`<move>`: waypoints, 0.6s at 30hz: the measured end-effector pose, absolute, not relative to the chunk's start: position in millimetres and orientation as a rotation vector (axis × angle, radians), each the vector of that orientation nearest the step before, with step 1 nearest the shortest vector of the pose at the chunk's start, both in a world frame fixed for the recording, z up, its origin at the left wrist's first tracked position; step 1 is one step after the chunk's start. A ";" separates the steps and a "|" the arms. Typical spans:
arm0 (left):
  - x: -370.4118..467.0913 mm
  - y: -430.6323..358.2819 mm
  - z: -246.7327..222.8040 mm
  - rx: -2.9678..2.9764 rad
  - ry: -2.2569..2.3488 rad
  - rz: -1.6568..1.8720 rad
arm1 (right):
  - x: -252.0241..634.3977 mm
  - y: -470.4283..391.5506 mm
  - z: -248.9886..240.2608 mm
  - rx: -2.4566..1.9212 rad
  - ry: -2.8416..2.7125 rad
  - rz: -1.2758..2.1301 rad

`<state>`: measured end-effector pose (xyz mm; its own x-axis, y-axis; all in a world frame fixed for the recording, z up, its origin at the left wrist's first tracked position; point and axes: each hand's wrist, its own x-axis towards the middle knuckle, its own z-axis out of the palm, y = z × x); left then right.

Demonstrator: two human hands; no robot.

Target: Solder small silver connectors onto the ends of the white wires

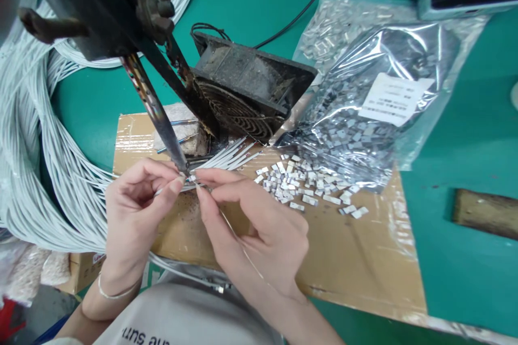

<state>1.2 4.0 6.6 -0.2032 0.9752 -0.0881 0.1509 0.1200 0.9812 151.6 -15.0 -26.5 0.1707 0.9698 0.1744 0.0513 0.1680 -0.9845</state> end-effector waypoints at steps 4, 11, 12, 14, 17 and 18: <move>0.2 3.8 7.2 1.157 1.542 1.178 | 151.0 -15.2 -26.9 -1.177 -1.191 0.928; -0.9 2.5 7.7 1.139 1.561 1.164 | 151.6 -16.0 -29.1 -1.186 -1.208 0.949; -0.8 2.6 7.6 1.131 1.566 1.159 | 151.9 -16.2 -29.1 -1.195 -1.209 0.952; -0.4 3.0 7.3 1.120 1.572 1.157 | 152.3 -16.6 -28.9 -1.207 -1.208 0.956; 0.5 3.9 7.2 1.118 1.565 1.169 | 152.3 -16.7 -28.5 -1.201 -1.212 0.955; 0.7 4.1 7.2 1.117 1.559 1.172 | 152.2 -16.6 -28.4 -1.196 -1.212 0.954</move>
<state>0.7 4.1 7.2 -0.2249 0.9671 -0.1190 0.1545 0.1560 0.9756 152.2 -16.6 -28.4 0.1431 0.9757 0.1657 0.0683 0.1573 -0.9852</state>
